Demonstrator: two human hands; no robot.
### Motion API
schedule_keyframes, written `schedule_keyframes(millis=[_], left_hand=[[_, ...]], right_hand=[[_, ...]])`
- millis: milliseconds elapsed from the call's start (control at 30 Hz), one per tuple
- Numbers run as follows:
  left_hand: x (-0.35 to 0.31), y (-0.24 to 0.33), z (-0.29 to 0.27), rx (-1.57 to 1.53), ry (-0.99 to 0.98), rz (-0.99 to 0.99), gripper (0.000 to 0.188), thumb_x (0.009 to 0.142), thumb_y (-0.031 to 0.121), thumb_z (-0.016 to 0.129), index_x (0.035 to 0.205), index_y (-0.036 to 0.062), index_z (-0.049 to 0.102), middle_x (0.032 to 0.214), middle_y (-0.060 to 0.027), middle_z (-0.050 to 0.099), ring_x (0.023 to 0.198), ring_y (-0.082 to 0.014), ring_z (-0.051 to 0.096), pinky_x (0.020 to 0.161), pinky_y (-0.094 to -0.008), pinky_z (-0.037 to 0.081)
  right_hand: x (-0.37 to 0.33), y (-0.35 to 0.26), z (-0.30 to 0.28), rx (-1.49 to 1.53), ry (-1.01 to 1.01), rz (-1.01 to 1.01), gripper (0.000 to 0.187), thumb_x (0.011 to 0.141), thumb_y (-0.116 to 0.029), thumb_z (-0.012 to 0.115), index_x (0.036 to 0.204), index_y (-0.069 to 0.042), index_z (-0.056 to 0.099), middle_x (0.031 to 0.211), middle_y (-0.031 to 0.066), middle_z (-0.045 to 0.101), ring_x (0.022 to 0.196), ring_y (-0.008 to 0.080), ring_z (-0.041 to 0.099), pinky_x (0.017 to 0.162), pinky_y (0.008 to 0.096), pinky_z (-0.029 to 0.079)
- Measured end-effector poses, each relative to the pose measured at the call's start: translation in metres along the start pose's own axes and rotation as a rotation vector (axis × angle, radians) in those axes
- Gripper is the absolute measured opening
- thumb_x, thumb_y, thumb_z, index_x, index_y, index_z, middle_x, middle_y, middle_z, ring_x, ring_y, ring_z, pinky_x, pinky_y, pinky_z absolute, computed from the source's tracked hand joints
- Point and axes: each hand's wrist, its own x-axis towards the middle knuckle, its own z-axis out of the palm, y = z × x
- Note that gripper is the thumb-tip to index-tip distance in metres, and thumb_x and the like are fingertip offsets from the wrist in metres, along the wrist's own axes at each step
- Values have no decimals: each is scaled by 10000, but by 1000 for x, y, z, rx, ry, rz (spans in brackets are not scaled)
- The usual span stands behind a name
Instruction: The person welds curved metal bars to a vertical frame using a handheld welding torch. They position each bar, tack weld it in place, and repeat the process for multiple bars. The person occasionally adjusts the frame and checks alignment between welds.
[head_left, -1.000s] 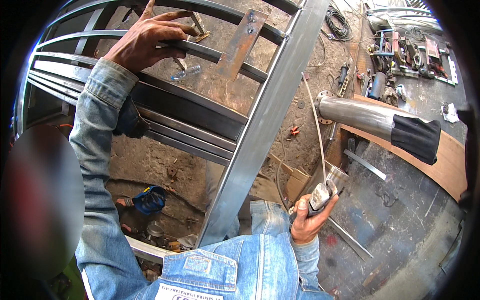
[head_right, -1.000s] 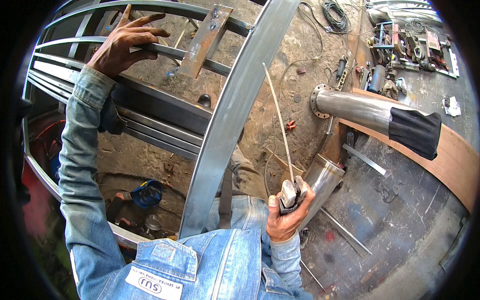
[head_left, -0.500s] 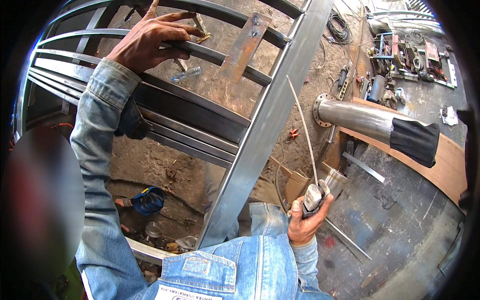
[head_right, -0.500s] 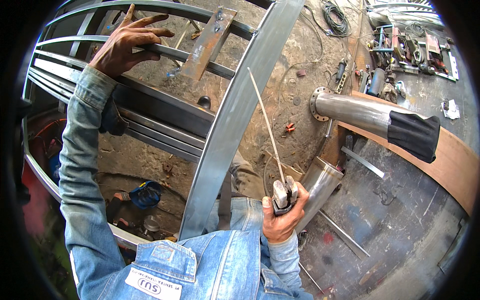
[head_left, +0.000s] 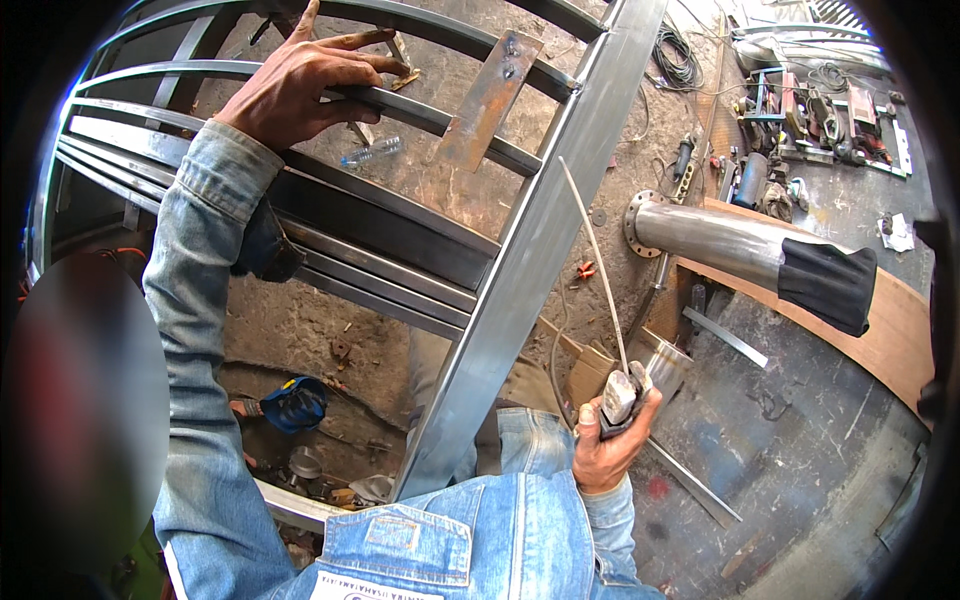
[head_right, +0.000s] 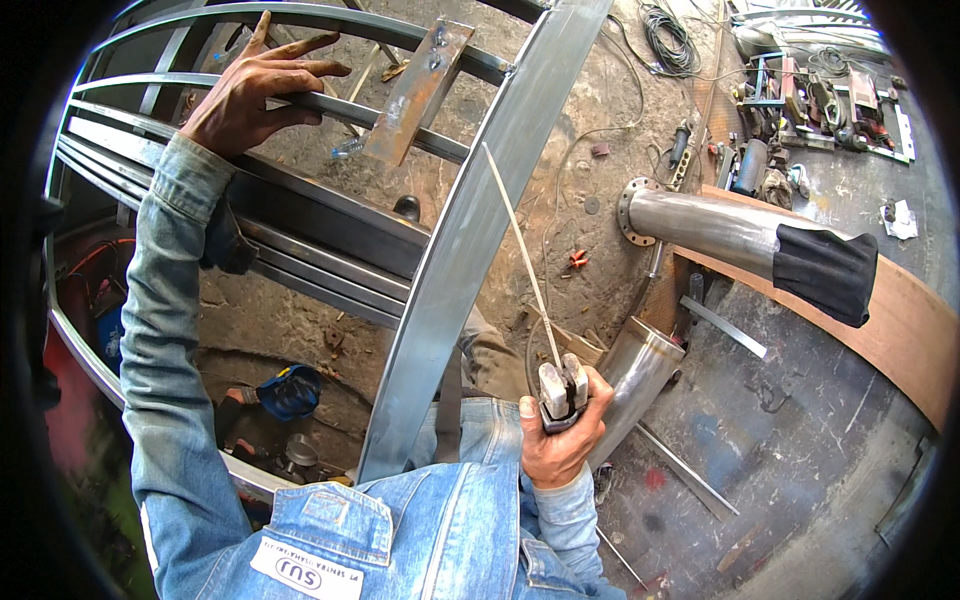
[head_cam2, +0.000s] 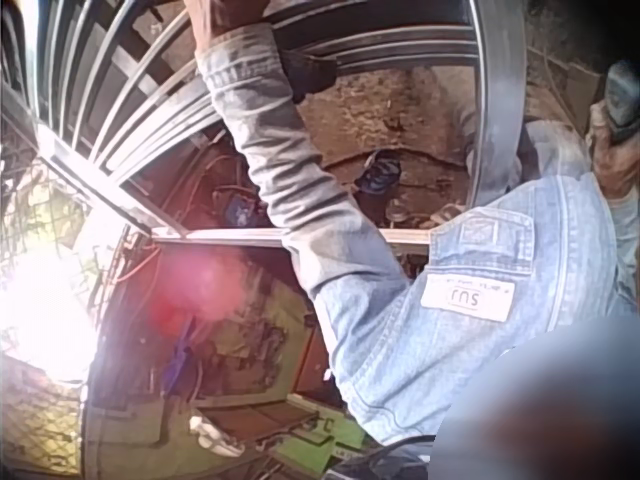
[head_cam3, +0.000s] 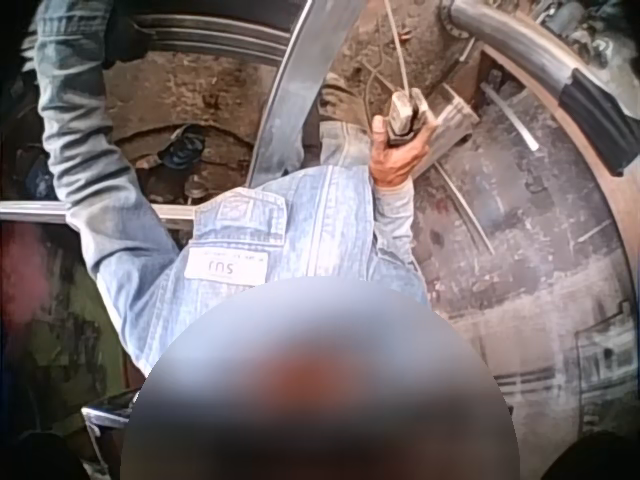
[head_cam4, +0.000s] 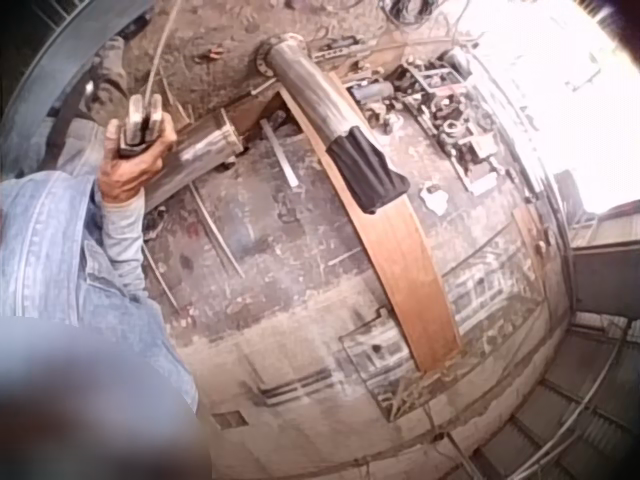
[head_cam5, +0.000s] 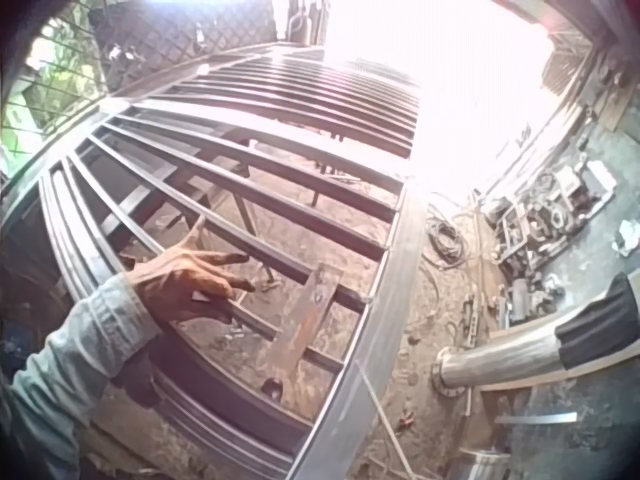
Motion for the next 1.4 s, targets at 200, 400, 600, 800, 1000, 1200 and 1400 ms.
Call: schedule_keyframes(millis=[200, 400, 600, 800, 1000, 1200, 1400], left_hand=[[2, 6, -3, 86, -11, -3, 227, 794, 156, 823, 993, 92, 734, 1315, -45, 701, 1433, -307, 475, 1216, -709, 90], [2, 5, -3, -40, -15, -15, 207, 820, 156, 804, 1011, 110, 739, 1335, -49, 690, 1440, -305, 464, 1219, -717, 66], [-4, -3, 3, 68, 61, 73, 233, 807, 140, 817, 1025, 95, 746, 1340, -52, 687, 1399, -321, 513, 1246, -640, 121], [-7, -23, 22, 46, 13, -107, 215, 744, 194, 845, 935, 149, 755, 1239, 29, 735, 1353, -227, 564, 1241, -681, 26], [-7, -14, 7, -39, 63, -100, 178, 720, 129, 816, 877, 109, 734, 1232, 10, 736, 1333, -235, 580, 1267, -631, 23], [0, 6, -3, 63, 133, 22, 172, 765, 181, 822, 886, 105, 727, 1235, -40, 730, 1353, -260, 558, 1253, -652, 53], [-1, 4, 0, 72, 55, 15, 157, 810, 228, 820, 918, 166, 724, 1286, 21, 715, 1425, -235, 485, 1213, -739, -18]], right_hand=[[2, -1, 4, -17, 26, -24, 808, 897, -538, 730, 1392, 32, 439, 841, 54, 607, 729, 130, 607, 676, 292, 508], [2, -12, 1, 20, -26, 76, 748, 894, -524, 743, 1331, 16, 465, 951, 96, 620, 816, 178, 631, 733, 325, 520], [4, -18, 1, 28, -45, 99, 732, 887, -513, 762, 1294, 23, 475, 1018, 141, 626, 893, 224, 648, 797, 358, 527], [7, -23, 4, 102, -20, 77, 669, 896, -478, 759, 1246, 25, 490, 1065, 190, 642, 966, 270, 666, 836, 391, 536], [15, -36, 7, 72, -7, 76, 673, 885, -485, 772, 1234, 19, 494, 1052, 196, 692, 936, 282, 717, 798, 393, 567], [10, -31, 8, 134, -11, 92, 700, 879, -489, 780, 1256, 21, 484, 1027, 177, 694, 945, 260, 706, 821, 379, 561], [-1, -17, 5, 102, 6, 88, 712, 896, -533, 740, 1264, 16, 476, 1044, 163, 625, 906, 249, 661, 791, 380, 540]])
